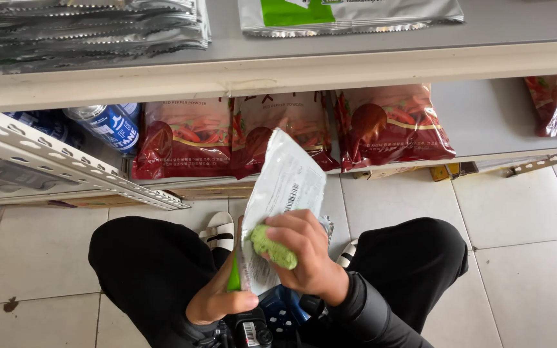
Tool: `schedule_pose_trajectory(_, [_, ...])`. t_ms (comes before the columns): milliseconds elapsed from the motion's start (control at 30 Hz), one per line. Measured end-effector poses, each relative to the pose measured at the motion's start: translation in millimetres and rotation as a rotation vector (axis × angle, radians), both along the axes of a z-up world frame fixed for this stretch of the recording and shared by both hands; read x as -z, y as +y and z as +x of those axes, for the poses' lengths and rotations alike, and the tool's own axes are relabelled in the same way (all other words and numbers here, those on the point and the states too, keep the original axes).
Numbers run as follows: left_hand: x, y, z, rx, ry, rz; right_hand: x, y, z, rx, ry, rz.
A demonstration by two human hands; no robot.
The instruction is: The person wipes down packaged seaweed snacks with a cloth and organizes them on grocery shelves.
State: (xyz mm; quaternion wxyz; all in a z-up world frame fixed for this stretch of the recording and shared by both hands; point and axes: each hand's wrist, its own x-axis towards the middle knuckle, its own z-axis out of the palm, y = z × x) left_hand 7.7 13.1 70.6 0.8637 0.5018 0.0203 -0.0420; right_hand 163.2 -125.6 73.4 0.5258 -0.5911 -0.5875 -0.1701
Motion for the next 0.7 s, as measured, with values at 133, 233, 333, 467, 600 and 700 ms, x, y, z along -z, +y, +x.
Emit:
schedule_pose_trajectory(133, [-2.4, 2.3, 1.2, 0.002, 0.035, 0.1, 10.2, 8.1, -11.1, 0.132, 0.326, 0.097])
schedule_pose_trajectory(233, [3.5, 5.4, 0.4, -0.119, -0.024, 0.189, 12.6, 12.9, -16.7, 0.114, 0.222, 0.049])
schedule_pose_trajectory(333, [-4.0, 12.5, -1.6, -0.024, 0.143, 0.194, 2.8, 19.6, -23.9, 0.026, -0.079, 0.04])
schedule_pose_trajectory(467, [42.0, 2.9, -9.8, -0.161, 0.069, 0.203, 17.2, 19.1, -12.0, 0.023, -0.062, 0.017])
schedule_pose_trajectory(600, [9.2, -9.7, 3.3, -0.156, -0.007, 0.2, 20.5, 22.0, -6.2, 0.212, 0.169, 0.082])
schedule_pose_trajectory(700, [27.4, -6.7, 0.0, -0.187, -0.106, 0.192, 16.7, 20.1, -12.8, 0.174, 0.112, 0.077])
